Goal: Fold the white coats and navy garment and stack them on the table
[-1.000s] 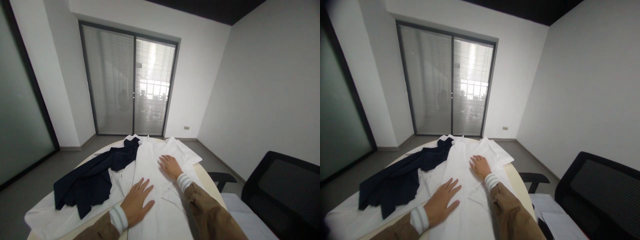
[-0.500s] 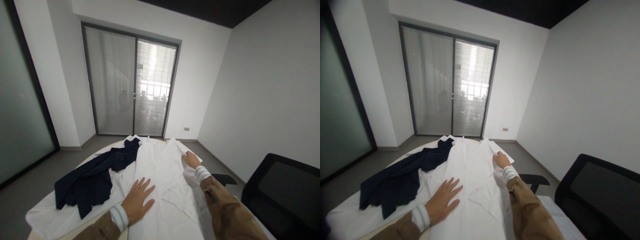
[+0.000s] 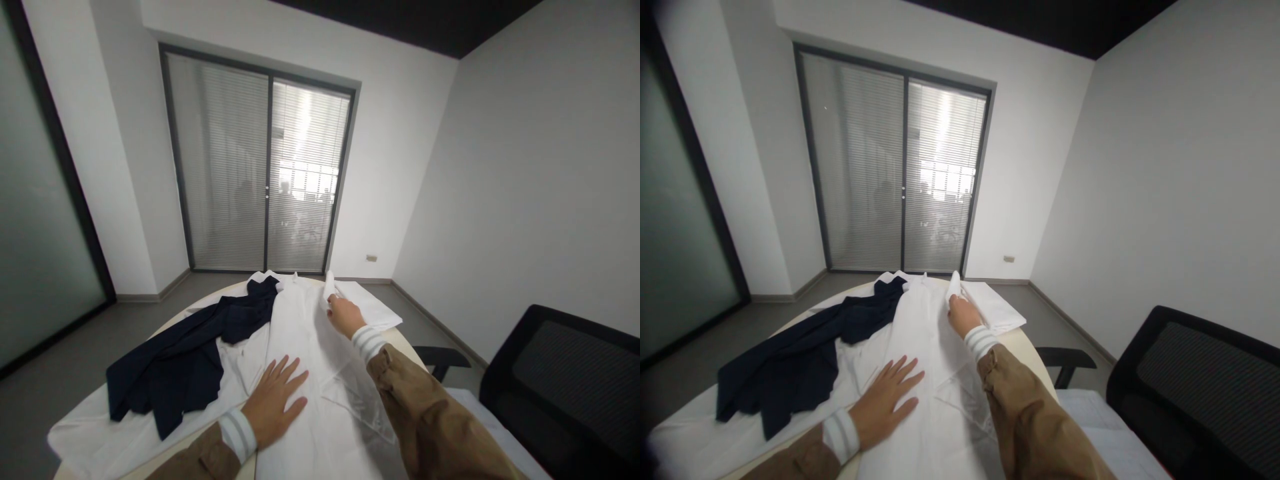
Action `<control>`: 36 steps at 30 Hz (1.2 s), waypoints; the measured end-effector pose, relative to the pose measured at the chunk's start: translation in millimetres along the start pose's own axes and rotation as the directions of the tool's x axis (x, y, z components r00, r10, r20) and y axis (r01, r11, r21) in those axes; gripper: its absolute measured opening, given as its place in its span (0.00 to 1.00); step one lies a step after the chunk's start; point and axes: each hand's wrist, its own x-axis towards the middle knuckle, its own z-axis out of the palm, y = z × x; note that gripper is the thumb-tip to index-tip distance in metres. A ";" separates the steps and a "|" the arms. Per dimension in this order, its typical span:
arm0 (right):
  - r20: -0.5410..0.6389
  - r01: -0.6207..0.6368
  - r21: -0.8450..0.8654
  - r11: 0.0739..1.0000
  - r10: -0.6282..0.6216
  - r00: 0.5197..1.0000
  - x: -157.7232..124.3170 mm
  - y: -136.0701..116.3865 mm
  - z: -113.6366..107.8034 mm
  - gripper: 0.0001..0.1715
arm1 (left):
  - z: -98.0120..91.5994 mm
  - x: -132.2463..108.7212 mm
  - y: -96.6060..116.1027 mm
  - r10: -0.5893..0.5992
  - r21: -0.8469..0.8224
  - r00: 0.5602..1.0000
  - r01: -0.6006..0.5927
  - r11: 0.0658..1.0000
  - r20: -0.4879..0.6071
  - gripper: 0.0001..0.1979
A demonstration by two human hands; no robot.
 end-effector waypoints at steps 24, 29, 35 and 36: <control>0.428 0.027 0.250 0.968 -0.135 0.894 -0.1 -15.2 33.0 0.33 | -0.3 1.1 -2.1 -0.018 0.001 0.999 0.018 1.000 0.048 0.27; 0.676 0.000 0.289 0.957 -0.204 0.708 -10.3 7.6 16.7 0.30 | -4.7 2.8 -1.8 -0.020 0.009 0.992 0.019 1.000 0.124 0.32; 0.594 0.099 0.305 0.947 -0.271 0.757 -33.3 -2.4 28.2 0.16 | -12.6 1.0 -6.6 0.026 -0.001 0.989 -0.026 1.000 0.143 0.30; 0.582 0.097 0.320 0.943 -0.276 0.765 -34.6 -4.1 31.0 0.14 | -13.7 0.3 -9.4 0.034 -0.007 0.988 -0.033 0.999 0.147 0.30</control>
